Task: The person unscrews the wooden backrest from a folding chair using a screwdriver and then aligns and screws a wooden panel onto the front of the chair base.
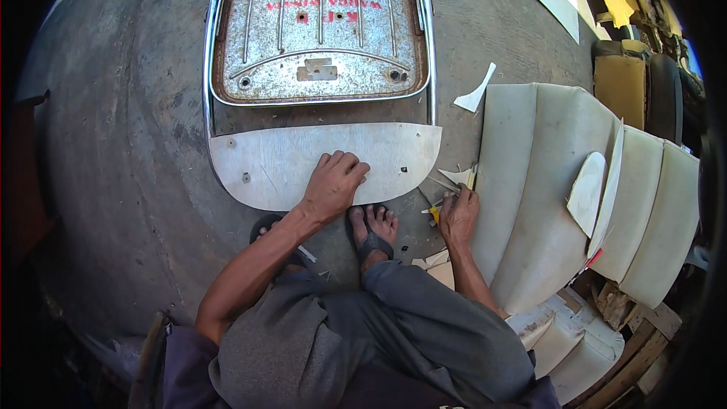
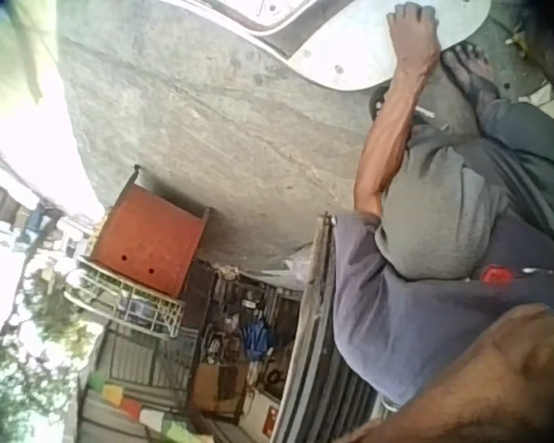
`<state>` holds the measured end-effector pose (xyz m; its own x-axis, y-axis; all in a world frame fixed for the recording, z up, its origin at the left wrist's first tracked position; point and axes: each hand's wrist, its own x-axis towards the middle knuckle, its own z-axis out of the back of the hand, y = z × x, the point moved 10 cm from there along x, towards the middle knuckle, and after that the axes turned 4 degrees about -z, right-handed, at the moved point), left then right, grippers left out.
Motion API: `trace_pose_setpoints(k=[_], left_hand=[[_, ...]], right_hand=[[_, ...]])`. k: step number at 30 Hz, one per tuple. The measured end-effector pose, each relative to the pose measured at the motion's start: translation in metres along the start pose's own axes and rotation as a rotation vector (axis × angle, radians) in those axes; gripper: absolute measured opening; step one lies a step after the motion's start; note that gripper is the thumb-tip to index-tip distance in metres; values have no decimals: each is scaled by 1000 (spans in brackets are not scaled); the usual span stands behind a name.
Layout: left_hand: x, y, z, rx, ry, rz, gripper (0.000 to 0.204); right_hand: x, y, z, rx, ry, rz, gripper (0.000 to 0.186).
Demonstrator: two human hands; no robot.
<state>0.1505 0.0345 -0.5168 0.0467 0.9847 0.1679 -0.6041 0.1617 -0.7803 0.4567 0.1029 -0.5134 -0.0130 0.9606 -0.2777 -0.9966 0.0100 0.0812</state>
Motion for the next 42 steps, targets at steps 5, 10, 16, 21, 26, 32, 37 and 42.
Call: trace_pose_setpoints(k=[5,10,16,21,26,32,37,42], left_hand=[[-1,-4,2,0,-82,26,24],[-23,-54,-24,115,-43,-123,26],[-34,-48,-47,256,39,-296,43],[-28,-61,-59,393,111,-395,47],[-53,-48,-47,445,166,-358,36],[-78,-36,-10,377,80,-231,29],[-121,-41,-39,-279,-388,498,17],[-122,-31,-115,-1632,-771,923,24]], right_hand=[[-6,0,18,-111,-237,107,53],[20,-23,0,-135,1,-44,57],[12,1,4,-169,3,132,58],[10,-43,5,-64,-90,39,62],[14,-68,-4,41,6,-20,53],[38,-78,9,268,-31,91,42],[33,38,24,808,438,186,52],[17,128,17,869,700,353,53]])
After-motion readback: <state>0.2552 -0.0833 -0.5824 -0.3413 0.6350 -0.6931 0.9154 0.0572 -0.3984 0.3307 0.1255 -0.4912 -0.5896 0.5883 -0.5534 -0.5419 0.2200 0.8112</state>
